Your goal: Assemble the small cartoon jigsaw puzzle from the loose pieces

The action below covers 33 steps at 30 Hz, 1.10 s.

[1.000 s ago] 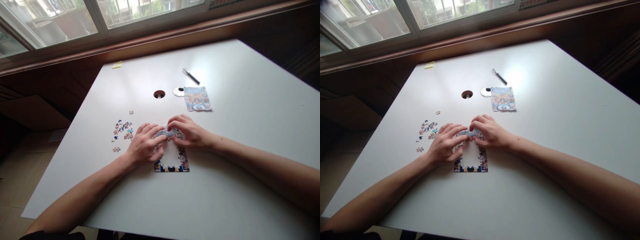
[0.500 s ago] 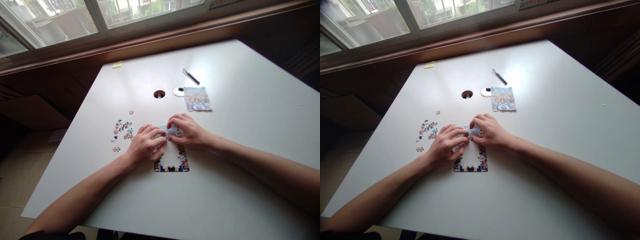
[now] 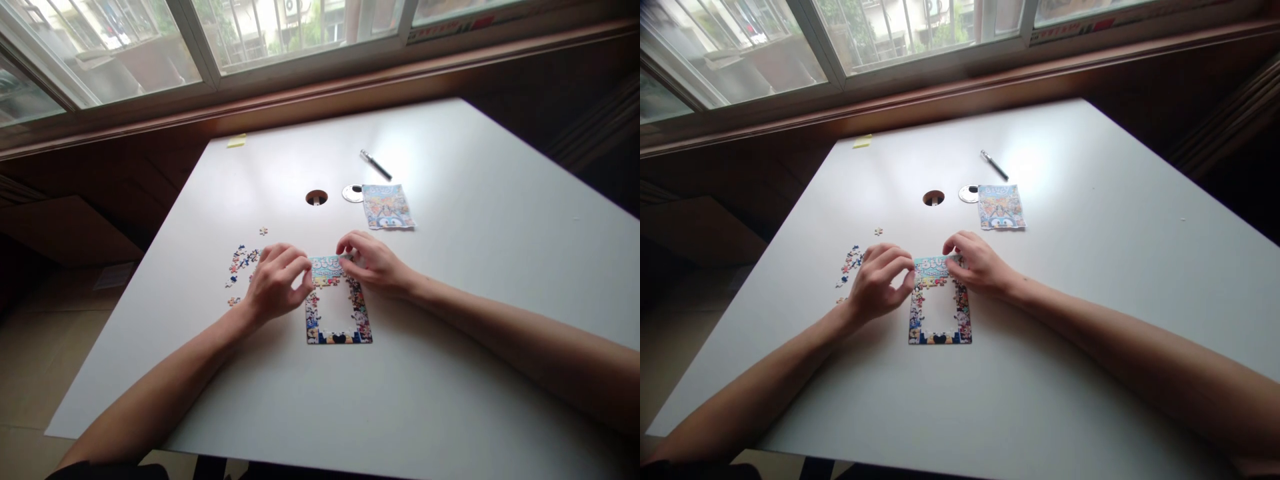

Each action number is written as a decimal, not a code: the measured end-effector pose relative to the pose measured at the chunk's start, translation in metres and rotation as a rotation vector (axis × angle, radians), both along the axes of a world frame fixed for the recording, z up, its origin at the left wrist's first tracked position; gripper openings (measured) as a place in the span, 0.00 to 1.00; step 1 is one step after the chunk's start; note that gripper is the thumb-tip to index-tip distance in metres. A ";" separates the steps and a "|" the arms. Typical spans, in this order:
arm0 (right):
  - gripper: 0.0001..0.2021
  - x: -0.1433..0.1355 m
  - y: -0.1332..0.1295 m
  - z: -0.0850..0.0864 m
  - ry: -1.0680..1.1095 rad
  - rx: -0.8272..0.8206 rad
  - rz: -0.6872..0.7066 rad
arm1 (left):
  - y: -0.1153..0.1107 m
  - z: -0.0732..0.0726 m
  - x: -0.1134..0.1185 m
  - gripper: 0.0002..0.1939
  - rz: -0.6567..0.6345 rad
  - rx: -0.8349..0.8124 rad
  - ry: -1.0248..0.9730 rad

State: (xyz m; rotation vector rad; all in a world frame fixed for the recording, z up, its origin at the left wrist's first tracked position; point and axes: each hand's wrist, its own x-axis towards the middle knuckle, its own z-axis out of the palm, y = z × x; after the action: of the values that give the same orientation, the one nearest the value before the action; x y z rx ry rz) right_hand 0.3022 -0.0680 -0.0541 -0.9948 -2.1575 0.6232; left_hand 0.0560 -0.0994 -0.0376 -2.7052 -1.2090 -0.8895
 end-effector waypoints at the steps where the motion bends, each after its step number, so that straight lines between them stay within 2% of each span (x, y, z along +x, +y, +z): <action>1: 0.04 -0.001 0.000 0.001 0.012 0.003 -0.009 | 0.004 0.005 -0.005 0.04 0.043 -0.004 -0.009; 4: 0.03 0.002 -0.005 0.004 0.002 0.013 -0.049 | 0.011 0.020 -0.024 0.06 0.126 -0.069 -0.001; 7: 0.06 0.011 -0.017 0.003 -0.081 0.042 -0.052 | 0.008 0.027 -0.042 0.08 0.148 -0.179 0.025; 9: 0.10 0.020 -0.027 0.001 -0.132 0.055 -0.054 | 0.004 0.025 -0.050 0.06 0.172 -0.225 0.022; 12: 0.16 0.031 -0.038 -0.005 -0.137 0.043 -0.086 | -0.001 0.017 -0.061 0.06 0.189 -0.207 0.010; 17: 0.16 0.036 -0.039 -0.010 -0.059 0.034 -0.097 | -0.003 0.011 -0.079 0.09 0.147 -0.202 0.063; 25: 0.16 0.035 -0.040 -0.007 -0.110 0.046 -0.029 | -0.007 0.013 -0.084 0.10 0.085 -0.199 0.135; 33: 0.19 0.034 -0.042 -0.005 -0.142 0.061 -0.006 | -0.007 0.012 -0.087 0.11 0.060 -0.217 0.111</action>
State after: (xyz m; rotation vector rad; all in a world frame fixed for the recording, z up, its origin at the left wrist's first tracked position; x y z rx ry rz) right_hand 0.3363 -0.1098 -0.0588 -1.0403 -2.2819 0.4938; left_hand -0.0306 -0.1066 -0.0253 -2.8196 -1.4309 -0.6256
